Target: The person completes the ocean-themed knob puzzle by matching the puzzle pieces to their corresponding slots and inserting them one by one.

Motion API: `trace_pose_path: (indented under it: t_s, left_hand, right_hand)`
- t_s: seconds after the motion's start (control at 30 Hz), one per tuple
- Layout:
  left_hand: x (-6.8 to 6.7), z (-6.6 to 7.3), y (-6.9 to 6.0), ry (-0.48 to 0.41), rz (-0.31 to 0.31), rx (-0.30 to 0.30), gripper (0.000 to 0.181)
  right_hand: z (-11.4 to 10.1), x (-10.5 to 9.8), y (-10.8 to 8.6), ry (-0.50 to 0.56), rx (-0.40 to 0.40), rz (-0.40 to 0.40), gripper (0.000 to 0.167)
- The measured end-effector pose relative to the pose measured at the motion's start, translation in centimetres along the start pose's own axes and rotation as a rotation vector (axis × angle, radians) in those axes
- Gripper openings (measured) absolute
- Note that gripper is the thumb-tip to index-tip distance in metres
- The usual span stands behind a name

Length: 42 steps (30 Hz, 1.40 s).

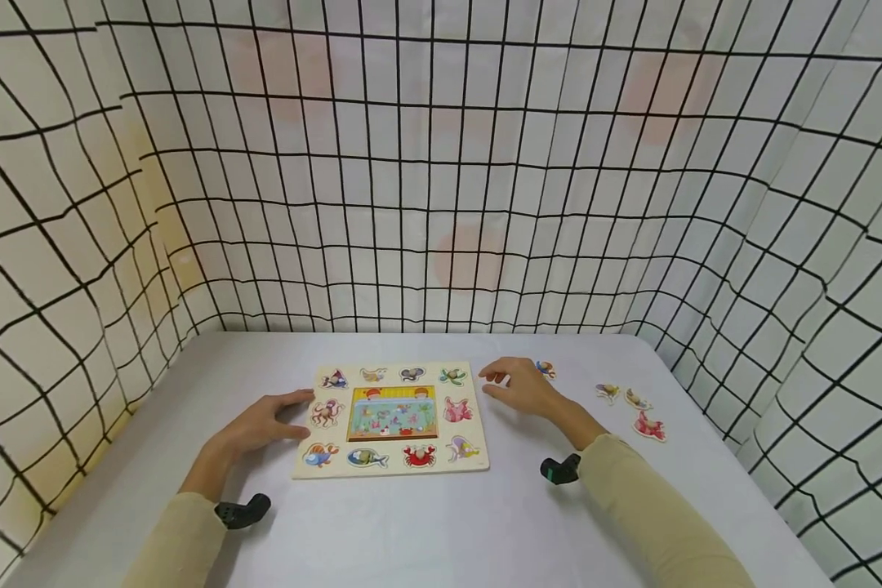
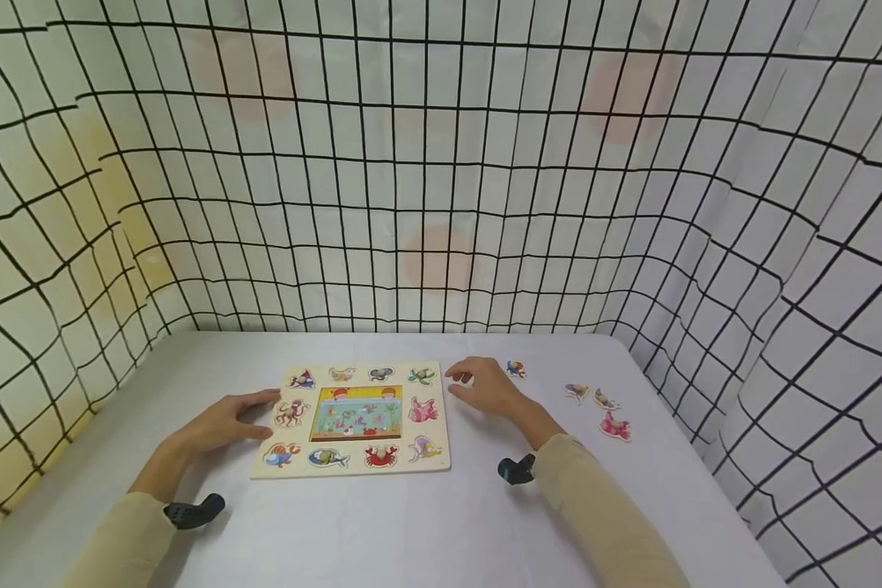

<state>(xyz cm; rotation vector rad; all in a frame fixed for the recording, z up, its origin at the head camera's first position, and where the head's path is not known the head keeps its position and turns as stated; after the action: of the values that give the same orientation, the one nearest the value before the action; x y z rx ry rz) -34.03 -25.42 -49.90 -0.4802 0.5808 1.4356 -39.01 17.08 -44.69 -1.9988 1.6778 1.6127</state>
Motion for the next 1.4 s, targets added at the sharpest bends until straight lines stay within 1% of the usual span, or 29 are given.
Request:
trace_pose_path:
  t_s: [0.17,0.4,0.67,0.83,0.97,1.2,1.27,1.4]
  left_hand:
    - [-0.1,-0.2,-0.3,0.004,0.005,-0.005,0.077]
    - [-0.1,-0.2,-0.2,0.004,0.009,-0.007,0.077]
    - [0.1,-0.5,0.0,-0.008,0.002,-0.01,0.077]
    - [0.2,-0.7,0.1,-0.014,0.006,-0.018,0.076]
    - [0.2,-0.7,0.2,-0.013,0.001,-0.019,0.078]
    - [0.0,-0.5,0.3,-0.016,0.001,-0.02,0.077]
    - [0.0,-0.4,0.3,-0.013,-0.002,-0.011,0.078]
    - [0.1,-0.4,0.2,-0.011,-0.004,-0.005,0.078]
  right_hand:
    - [1.4,-0.4,0.2,-0.017,0.031,0.022,0.023]
    - [3.8,-1.5,0.4,-0.05,0.114,0.07,0.024]
    - [6.6,-3.4,0.3,-0.081,0.218,0.169,0.026]
    - [7.9,-4.2,-0.2,-0.096,0.249,0.211,0.026]
    - [8.9,-4.8,-0.7,-0.078,0.313,0.241,0.028]
    - [11.3,-5.3,-1.6,-0.064,0.474,0.28,0.03]
    - [11.9,-5.3,-1.9,-0.068,0.501,0.277,0.031]
    - [12.7,-4.8,-2.5,-0.076,0.525,0.274,0.032]
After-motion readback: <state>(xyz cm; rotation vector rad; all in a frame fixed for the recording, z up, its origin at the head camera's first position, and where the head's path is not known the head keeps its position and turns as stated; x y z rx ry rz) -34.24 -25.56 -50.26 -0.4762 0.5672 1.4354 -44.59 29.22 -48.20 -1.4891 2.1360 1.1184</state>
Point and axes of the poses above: each hand's wrist, its own y-axis towards the middle knuckle, its own x-axis out of the palm, z = x × y, the point moved 7 cm from there along y, towards the middle knuckle, and after that the axes turned 13 degrees about z, right-handed, at the moved point
